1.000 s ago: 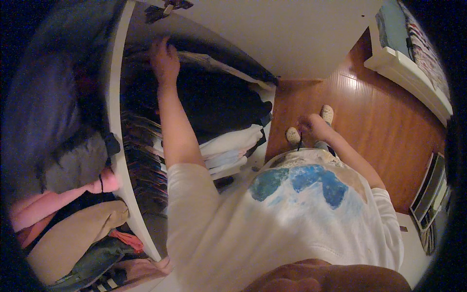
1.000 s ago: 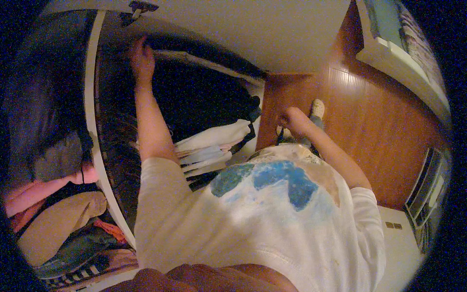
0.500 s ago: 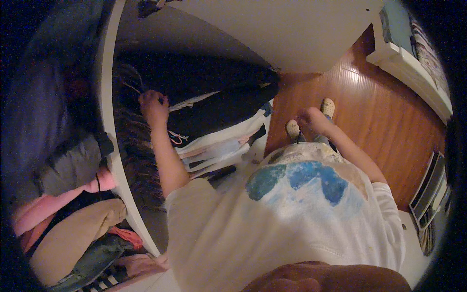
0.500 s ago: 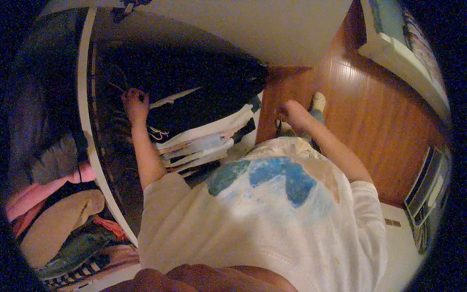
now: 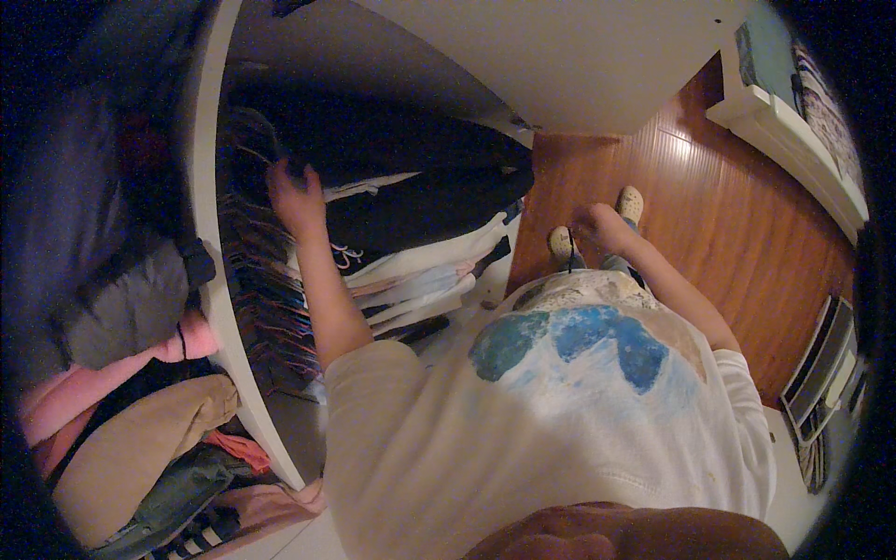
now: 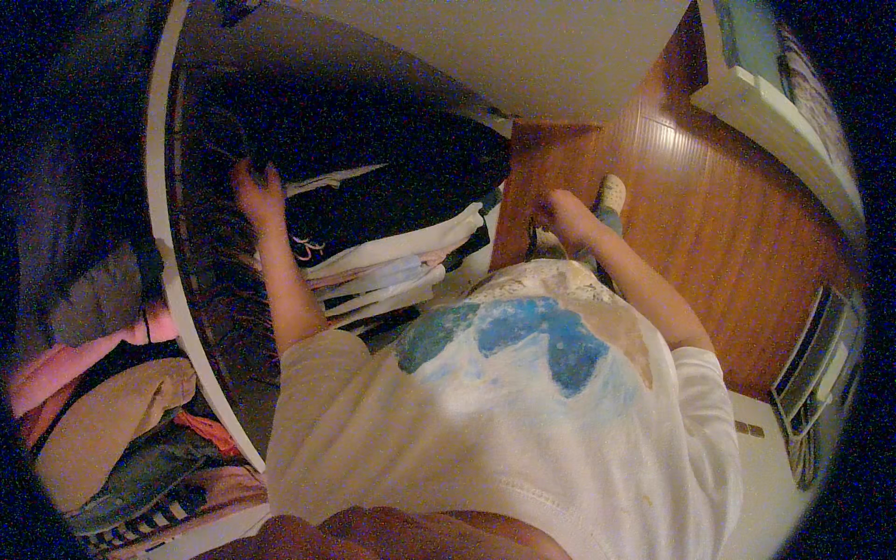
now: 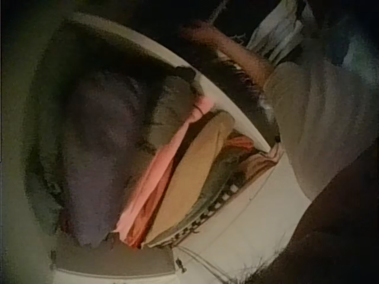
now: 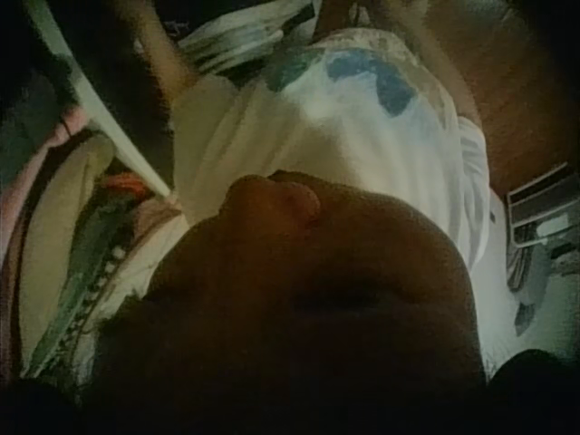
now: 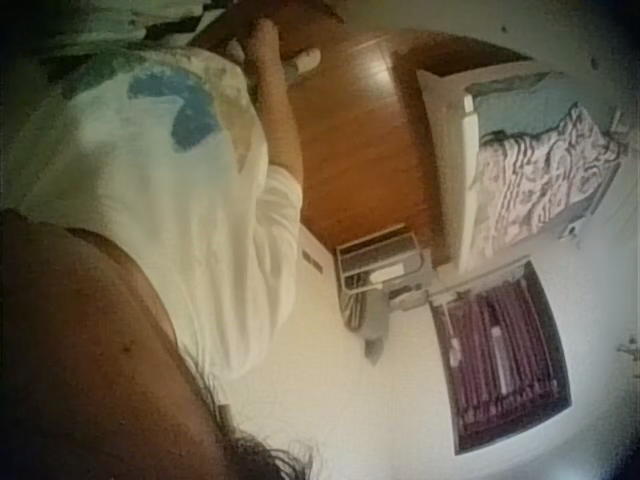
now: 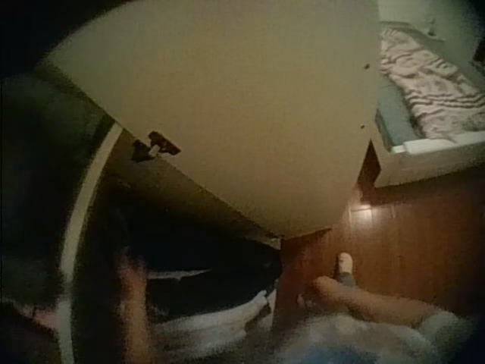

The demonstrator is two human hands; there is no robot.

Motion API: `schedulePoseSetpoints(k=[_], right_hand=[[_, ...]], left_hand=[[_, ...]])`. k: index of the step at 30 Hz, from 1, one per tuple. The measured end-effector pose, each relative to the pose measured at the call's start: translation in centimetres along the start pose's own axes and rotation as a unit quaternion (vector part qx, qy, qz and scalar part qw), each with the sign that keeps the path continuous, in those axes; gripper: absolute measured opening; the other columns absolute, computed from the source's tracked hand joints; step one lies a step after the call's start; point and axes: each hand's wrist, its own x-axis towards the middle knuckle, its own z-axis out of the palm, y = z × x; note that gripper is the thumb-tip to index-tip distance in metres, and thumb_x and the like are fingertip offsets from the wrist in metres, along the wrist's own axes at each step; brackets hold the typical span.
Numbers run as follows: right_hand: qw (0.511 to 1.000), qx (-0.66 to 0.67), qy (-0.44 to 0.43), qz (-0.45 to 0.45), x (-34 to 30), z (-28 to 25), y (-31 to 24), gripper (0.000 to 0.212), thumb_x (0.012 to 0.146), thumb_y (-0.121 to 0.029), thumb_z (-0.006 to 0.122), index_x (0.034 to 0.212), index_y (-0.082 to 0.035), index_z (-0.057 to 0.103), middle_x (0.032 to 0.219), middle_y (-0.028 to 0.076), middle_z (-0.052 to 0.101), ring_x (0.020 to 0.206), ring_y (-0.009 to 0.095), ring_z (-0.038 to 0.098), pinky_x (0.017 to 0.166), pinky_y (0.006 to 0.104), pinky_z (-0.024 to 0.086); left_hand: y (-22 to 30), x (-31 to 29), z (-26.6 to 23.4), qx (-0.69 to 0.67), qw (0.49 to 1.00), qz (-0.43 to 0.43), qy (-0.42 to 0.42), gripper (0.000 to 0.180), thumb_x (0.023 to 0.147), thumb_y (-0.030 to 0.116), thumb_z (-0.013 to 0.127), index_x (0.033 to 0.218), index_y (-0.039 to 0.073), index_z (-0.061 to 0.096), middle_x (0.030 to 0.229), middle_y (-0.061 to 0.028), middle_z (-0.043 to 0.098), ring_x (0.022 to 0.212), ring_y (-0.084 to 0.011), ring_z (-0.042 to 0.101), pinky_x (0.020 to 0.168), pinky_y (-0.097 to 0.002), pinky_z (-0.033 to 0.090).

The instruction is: The person removes a striped shirt from a hanger and places it on a shelf. They then remove a pair of jeans and a pair of black shorts from hangers, briefly inspecting each item before placing them on a bed.

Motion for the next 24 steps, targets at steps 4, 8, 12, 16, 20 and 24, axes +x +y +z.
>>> schedulePoseSetpoints(k=[4,8,12,16,20,24], right_hand=[[0.999,0.023,-0.026,0.027,0.2,0.2,-0.1,0.018,0.080,-0.015,0.061,0.081,0.003,0.061,0.078,0.027,0.057,0.064,0.043,0.050,0.062,0.0446,0.044],[0.999,0.035,-0.018,0.032,0.2,0.5,0.0,0.019,0.080,-0.016,0.061,0.081,0.003,0.061,0.077,0.028,0.057,0.063,0.043,0.049,0.061,0.0445,0.043],[1.000,0.011,0.020,-0.005,-0.1,0.6,-0.4,0.019,0.080,-0.016,0.062,0.082,0.003,0.061,0.076,0.027,0.057,0.062,0.041,0.049,0.060,0.0443,0.043],[0.999,-0.003,-0.024,0.049,-0.3,1.3,0.4,0.013,0.077,-0.011,0.061,0.083,0.001,0.063,0.075,0.023,0.061,0.063,0.038,0.054,0.061,0.0419,0.046],[0.998,0.004,-0.047,0.041,0.0,2.4,1.6,0.014,0.075,-0.005,0.056,0.085,-0.001,0.065,0.074,0.017,0.064,0.064,0.030,0.059,0.063,0.0380,0.049],[0.998,-0.024,-0.056,0.004,0.3,1.9,-0.4,0.018,0.074,-0.001,0.054,0.088,-0.001,0.066,0.073,0.014,0.065,0.066,0.023,0.061,0.064,0.0360,0.050]], left_hand=[[2.1,1.0,-0.3,0.067,0.996,-0.055,-0.031,0.059,0.076,0.038,0.068,0.119,0.001,0.051,0.111,-0.0228,0.059,0.102,-0.0383,0.054,0.089,-0.0446,0.043],[3.2,1.9,0.0,0.145,0.985,-0.077,-0.060,0.065,0.074,0.044,0.068,0.120,0.002,0.049,0.109,-0.0212,0.060,0.101,-0.0375,0.055,0.085,-0.0464,0.045],[3.3,2.6,0.7,0.252,0.957,-0.087,-0.118,0.059,0.072,0.043,0.068,0.112,0.001,0.053,0.105,-0.0188,0.062,0.101,-0.0362,0.056,0.083,-0.0489,0.045],[3.8,6.1,3.6,0.294,0.942,-0.044,-0.155,0.056,0.073,0.044,0.067,0.105,0.000,0.055,0.105,-0.0185,0.062,0.102,-0.0353,0.056,0.084,-0.0499,0.044],[4.8,11.2,5.9,0.149,0.976,-0.034,-0.157,0.059,0.075,0.047,0.066,0.108,-0.001,0.057,0.112,-0.0188,0.059,0.109,-0.0367,0.052,0.089,-0.0510,0.042],[3.1,11.1,5.7,0.081,0.994,0.047,-0.051,0.061,0.072,0.042,0.070,0.115,0.001,0.056,0.118,-0.0223,0.055,0.117,-0.0382,0.045,0.098,-0.0508,0.035]])
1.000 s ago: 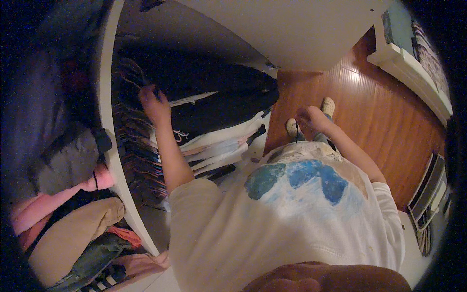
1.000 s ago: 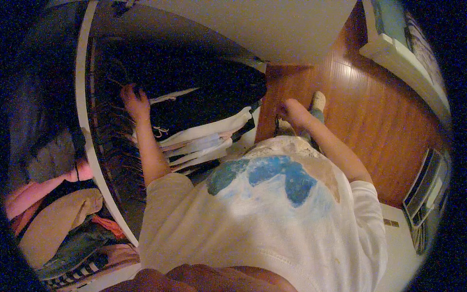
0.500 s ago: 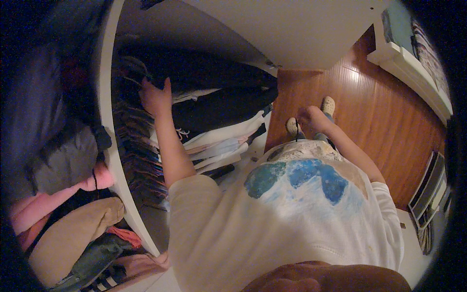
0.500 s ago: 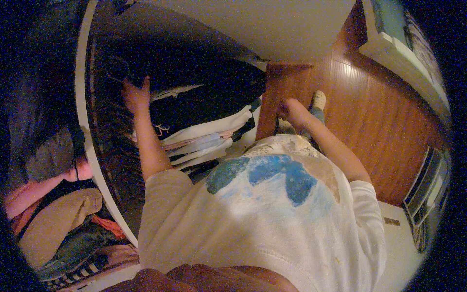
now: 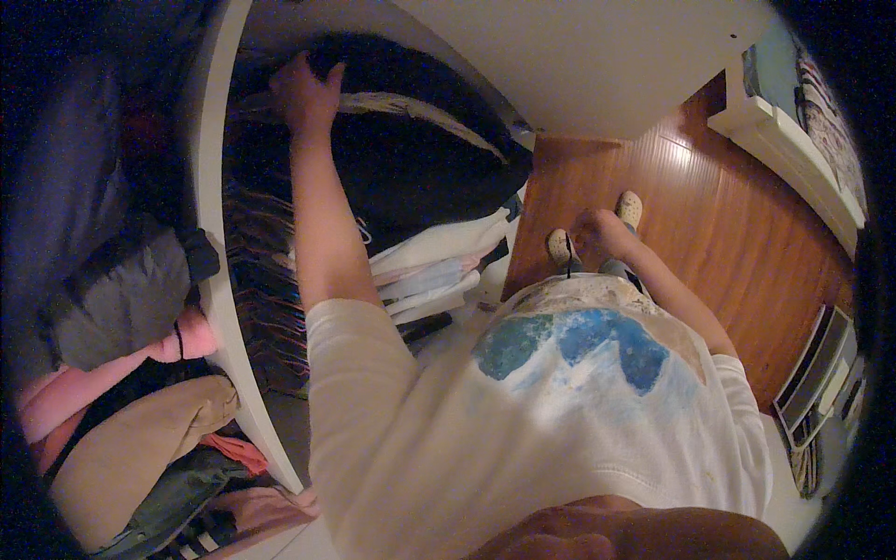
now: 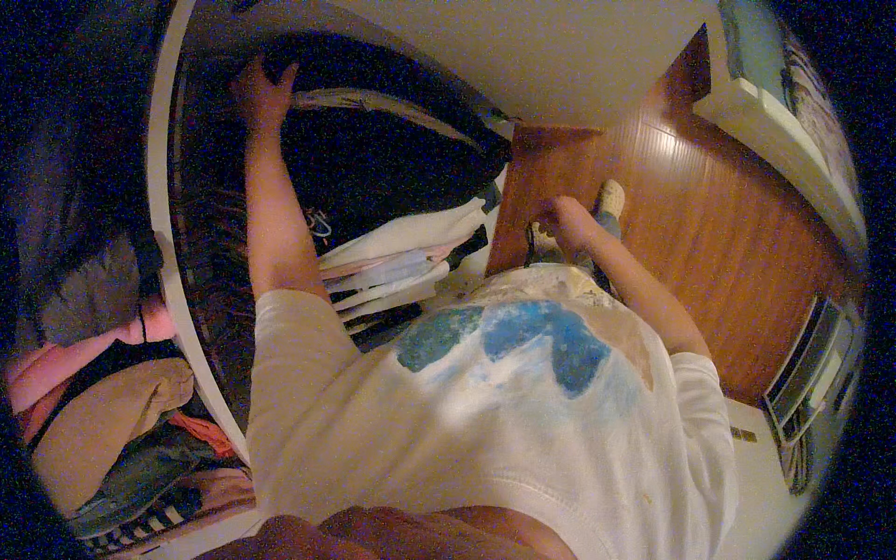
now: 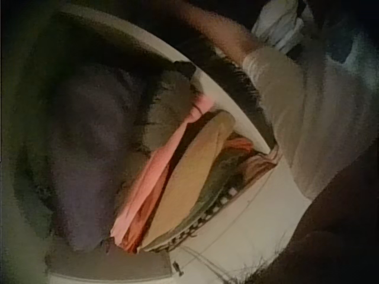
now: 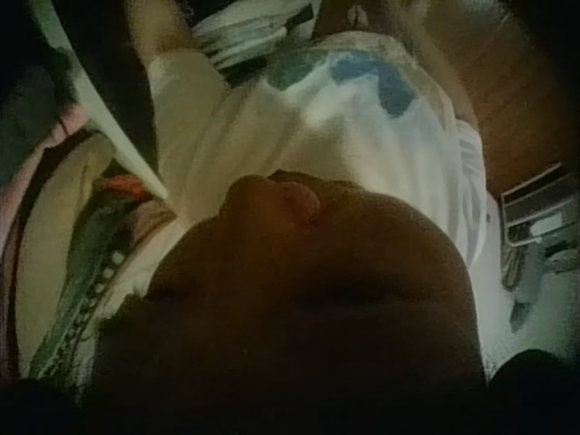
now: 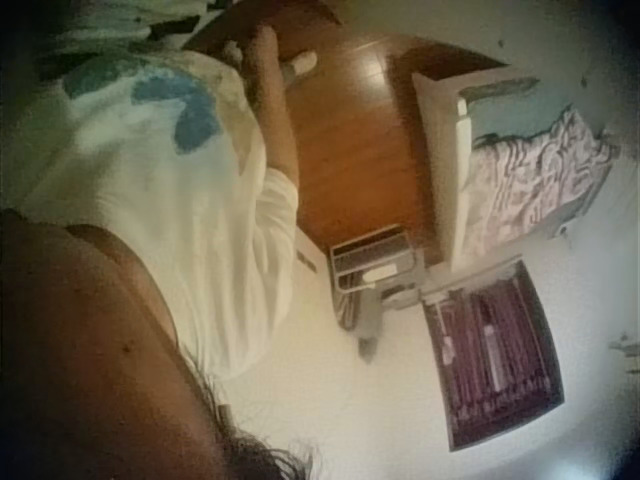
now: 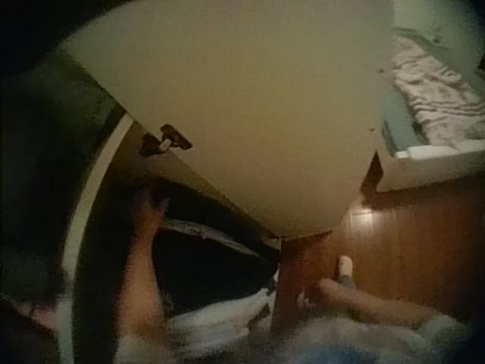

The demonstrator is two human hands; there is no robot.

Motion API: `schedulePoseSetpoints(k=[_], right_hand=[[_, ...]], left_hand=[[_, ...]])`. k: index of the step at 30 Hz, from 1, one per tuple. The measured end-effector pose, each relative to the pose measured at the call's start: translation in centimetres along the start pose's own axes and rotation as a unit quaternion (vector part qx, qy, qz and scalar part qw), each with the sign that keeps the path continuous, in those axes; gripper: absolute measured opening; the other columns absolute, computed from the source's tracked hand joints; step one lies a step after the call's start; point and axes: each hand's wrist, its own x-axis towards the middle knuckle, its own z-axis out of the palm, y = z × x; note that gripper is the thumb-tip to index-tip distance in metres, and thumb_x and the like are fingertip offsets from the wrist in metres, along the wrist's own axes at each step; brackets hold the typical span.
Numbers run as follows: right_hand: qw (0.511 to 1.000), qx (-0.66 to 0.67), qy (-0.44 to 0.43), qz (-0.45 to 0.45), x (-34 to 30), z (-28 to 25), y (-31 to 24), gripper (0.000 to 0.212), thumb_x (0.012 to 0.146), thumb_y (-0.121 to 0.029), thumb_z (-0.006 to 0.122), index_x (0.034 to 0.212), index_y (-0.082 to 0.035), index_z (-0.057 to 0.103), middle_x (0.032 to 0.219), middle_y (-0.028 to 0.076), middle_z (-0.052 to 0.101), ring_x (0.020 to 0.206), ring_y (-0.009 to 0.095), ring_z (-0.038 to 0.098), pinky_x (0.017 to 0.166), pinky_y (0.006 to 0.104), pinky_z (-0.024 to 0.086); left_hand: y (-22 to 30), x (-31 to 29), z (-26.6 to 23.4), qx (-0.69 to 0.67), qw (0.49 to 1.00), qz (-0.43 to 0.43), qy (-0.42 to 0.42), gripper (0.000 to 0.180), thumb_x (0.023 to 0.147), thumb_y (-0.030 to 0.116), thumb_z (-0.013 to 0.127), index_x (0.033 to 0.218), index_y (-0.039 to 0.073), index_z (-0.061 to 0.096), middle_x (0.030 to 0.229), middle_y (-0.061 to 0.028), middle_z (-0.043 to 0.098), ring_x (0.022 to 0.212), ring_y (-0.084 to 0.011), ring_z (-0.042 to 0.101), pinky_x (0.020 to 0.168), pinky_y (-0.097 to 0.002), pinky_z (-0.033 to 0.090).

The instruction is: The person removes a striped shirt from a hanger and places it on a shelf. They then remove a pair of jeans and a pair of black shorts from hangers, briefly inspecting each item before placing them on a bed.

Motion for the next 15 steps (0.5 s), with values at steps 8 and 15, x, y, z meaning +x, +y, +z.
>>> schedulePoseSetpoints(k=[8,15], right_hand=[[0.999,-0.011,-0.011,0.052,0.1,0.5,0.9,0.012,0.076,-0.001,0.054,0.084,-0.001,0.063,0.069,0.011,0.061,0.061,0.021,0.054,0.059,0.0368,0.045],[0.997,0.027,-0.011,0.078,1.3,0.4,2.4,0.012,0.073,-0.007,0.062,0.083,-0.002,0.064,0.081,0.018,0.064,0.077,0.034,0.063,0.069,0.0389,0.049]], left_hand=[[-1.4,-10.2,-1.9,-0.082,0.983,-0.139,0.086,0.073,0.066,0.008,0.070,0.131,-0.002,0.037,0.131,-0.0259,0.043,0.126,-0.0408,0.034,0.107,-0.0470,0.026],[-2.1,-12.5,-0.7,-0.252,0.934,-0.253,0.018,0.071,0.067,-0.003,0.060,0.133,-0.005,0.033,0.131,-0.0264,0.042,0.123,-0.0375,0.040,0.105,-0.0401,0.029]])
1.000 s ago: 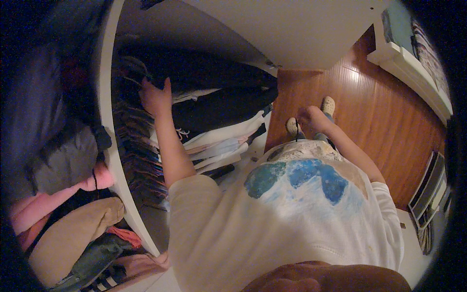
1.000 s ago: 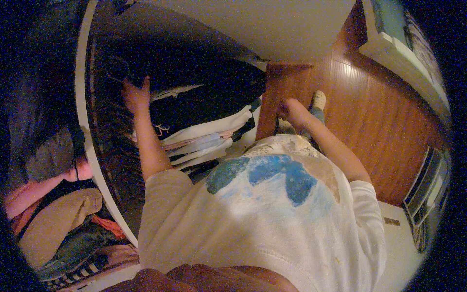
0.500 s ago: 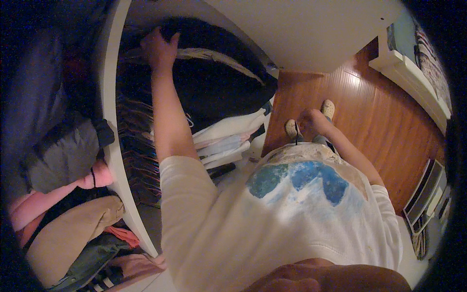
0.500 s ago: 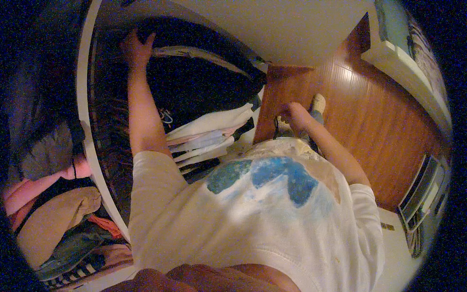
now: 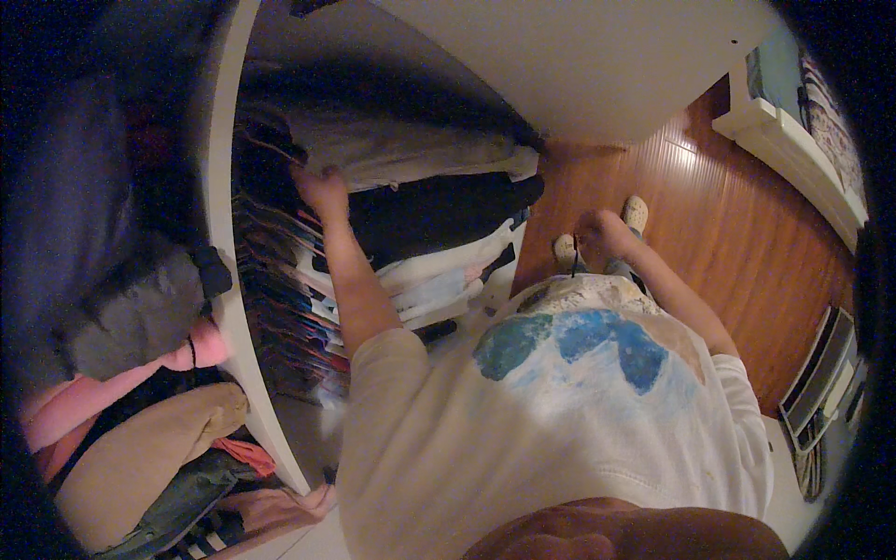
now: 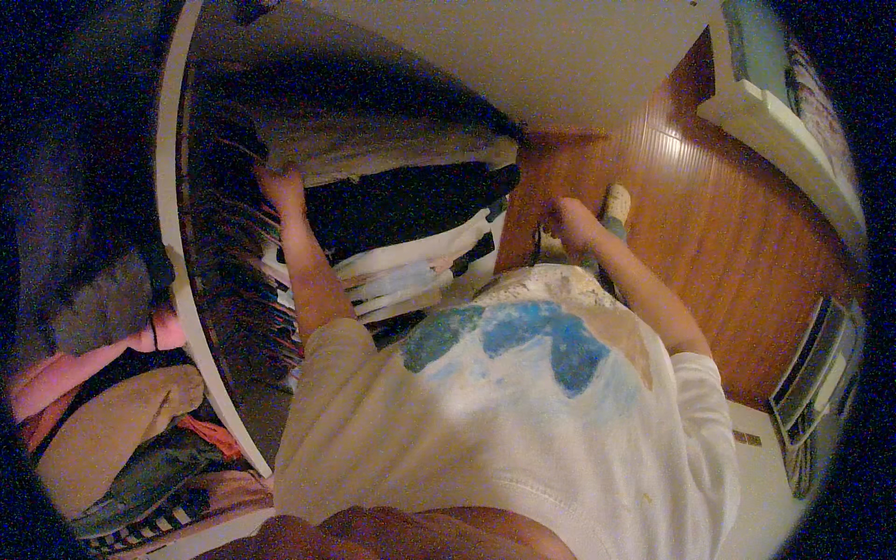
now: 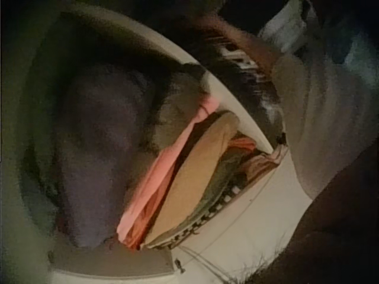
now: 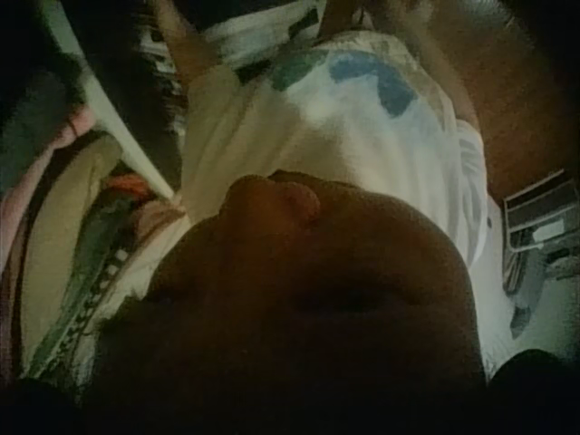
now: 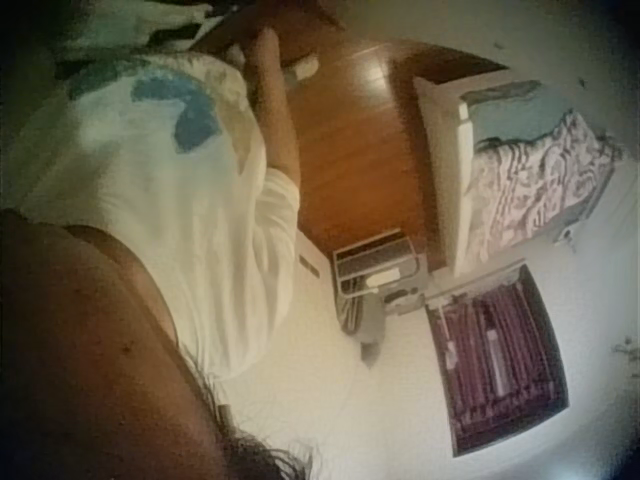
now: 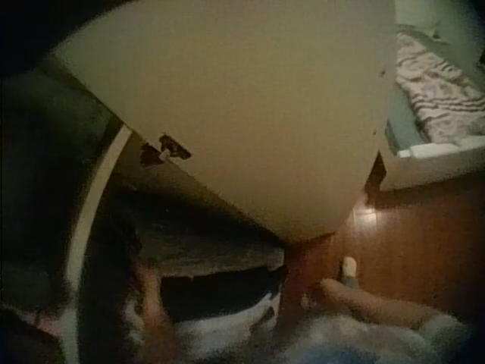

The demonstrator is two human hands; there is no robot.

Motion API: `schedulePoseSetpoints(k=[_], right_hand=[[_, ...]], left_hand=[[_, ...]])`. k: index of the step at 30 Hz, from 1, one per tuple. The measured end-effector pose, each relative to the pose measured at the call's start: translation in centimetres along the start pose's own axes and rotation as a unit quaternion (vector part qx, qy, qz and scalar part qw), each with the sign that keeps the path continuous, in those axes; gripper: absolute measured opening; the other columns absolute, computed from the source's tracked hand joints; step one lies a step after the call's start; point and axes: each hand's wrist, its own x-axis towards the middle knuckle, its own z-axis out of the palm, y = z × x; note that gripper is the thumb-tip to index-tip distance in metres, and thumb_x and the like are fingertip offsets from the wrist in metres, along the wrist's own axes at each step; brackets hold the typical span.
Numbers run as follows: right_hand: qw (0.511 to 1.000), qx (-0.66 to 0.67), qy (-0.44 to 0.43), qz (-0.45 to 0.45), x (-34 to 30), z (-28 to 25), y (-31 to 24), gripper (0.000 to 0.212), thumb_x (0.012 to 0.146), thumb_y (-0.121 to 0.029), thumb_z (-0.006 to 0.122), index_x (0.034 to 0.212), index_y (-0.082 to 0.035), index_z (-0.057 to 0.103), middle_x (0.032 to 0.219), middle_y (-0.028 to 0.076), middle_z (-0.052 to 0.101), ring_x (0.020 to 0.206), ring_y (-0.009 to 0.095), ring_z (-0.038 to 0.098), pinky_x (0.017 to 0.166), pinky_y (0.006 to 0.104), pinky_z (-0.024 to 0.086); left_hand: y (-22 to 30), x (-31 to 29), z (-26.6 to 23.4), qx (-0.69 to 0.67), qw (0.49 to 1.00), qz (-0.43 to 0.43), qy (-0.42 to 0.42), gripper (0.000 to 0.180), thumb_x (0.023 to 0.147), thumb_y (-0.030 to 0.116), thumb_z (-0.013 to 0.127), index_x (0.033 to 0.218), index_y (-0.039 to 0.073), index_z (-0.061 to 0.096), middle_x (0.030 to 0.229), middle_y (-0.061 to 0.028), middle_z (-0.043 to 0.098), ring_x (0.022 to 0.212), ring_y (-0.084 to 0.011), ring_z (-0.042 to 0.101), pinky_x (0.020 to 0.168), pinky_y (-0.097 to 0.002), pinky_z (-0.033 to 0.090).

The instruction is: The person removes a striped shirt from a hanger and places it on a shelf. They then remove a pair of jeans and a pair of black shorts from hangers, briefly inspecting each item before placing them on a bed.

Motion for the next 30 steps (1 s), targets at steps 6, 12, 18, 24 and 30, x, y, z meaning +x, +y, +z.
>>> schedulePoseSetpoints(k=[6,12,18,24,30], right_hand=[[0.998,0.039,0.047,-0.001,-1.0,-0.8,-0.5,0.009,0.079,-0.008,0.056,0.081,-0.002,0.063,0.066,0.009,0.062,0.058,0.020,0.056,0.055,0.0354,0.046],[0.999,0.032,0.020,0.005,-1.4,0.0,1.9,0.008,0.075,-0.009,0.059,0.077,-0.003,0.064,0.068,0.014,0.063,0.058,0.026,0.059,0.056,0.0389,0.046],[0.997,-0.064,0.032,-0.038,-2.2,-0.5,1.7,0.008,0.072,-0.011,0.062,0.075,-0.004,0.064,0.068,0.019,0.058,0.060,0.028,0.058,0.056,0.0404,0.044],[0.999,0.036,0.009,0.020,-1.9,-0.7,-0.1,0.019,0.069,-0.006,0.065,0.088,-0.002,0.065,0.083,0.017,0.065,0.079,0.033,0.064,0.070,0.0388,0.050],[1.000,0.002,-0.028,0.013,-1.1,-0.6,1.3,0.015,0.073,-0.008,0.064,0.086,-0.001,0.064,0.084,0.018,0.065,0.078,0.034,0.063,0.069,0.0383,0.049]], left_hand=[[0.8,3.9,3.7,-0.079,0.996,-0.013,-0.044,0.067,0.070,0.002,0.060,0.132,-0.006,0.034,0.131,-0.0251,0.044,0.123,-0.0365,0.041,0.105,-0.0388,0.031],[-1.5,11.1,11.0,-0.073,0.997,0.020,-0.005,0.071,0.071,0.028,0.074,0.125,-0.007,0.044,0.127,-0.0258,0.048,0.118,-0.0362,0.046,0.102,-0.0408,0.035],[8.5,7.5,1.3,-0.060,0.993,0.080,-0.055,0.061,0.069,0.032,0.078,0.114,-0.002,0.056,0.116,-0.0230,0.057,0.106,-0.0352,0.055,0.092,-0.0382,0.043],[-0.6,1.8,-1.4,0.130,0.987,0.057,0.074,0.069,0.069,0.030,0.078,0.122,-0.001,0.047,0.116,-0.0214,0.056,0.106,-0.0320,0.053,0.090,-0.0424,0.043],[1.7,1.4,1.8,-0.179,0.959,-0.208,-0.066,0.079,0.071,0.031,0.078,0.129,-0.006,0.037,0.122,-0.0228,0.052,0.110,-0.0323,0.050,0.091,-0.0439,0.042]])
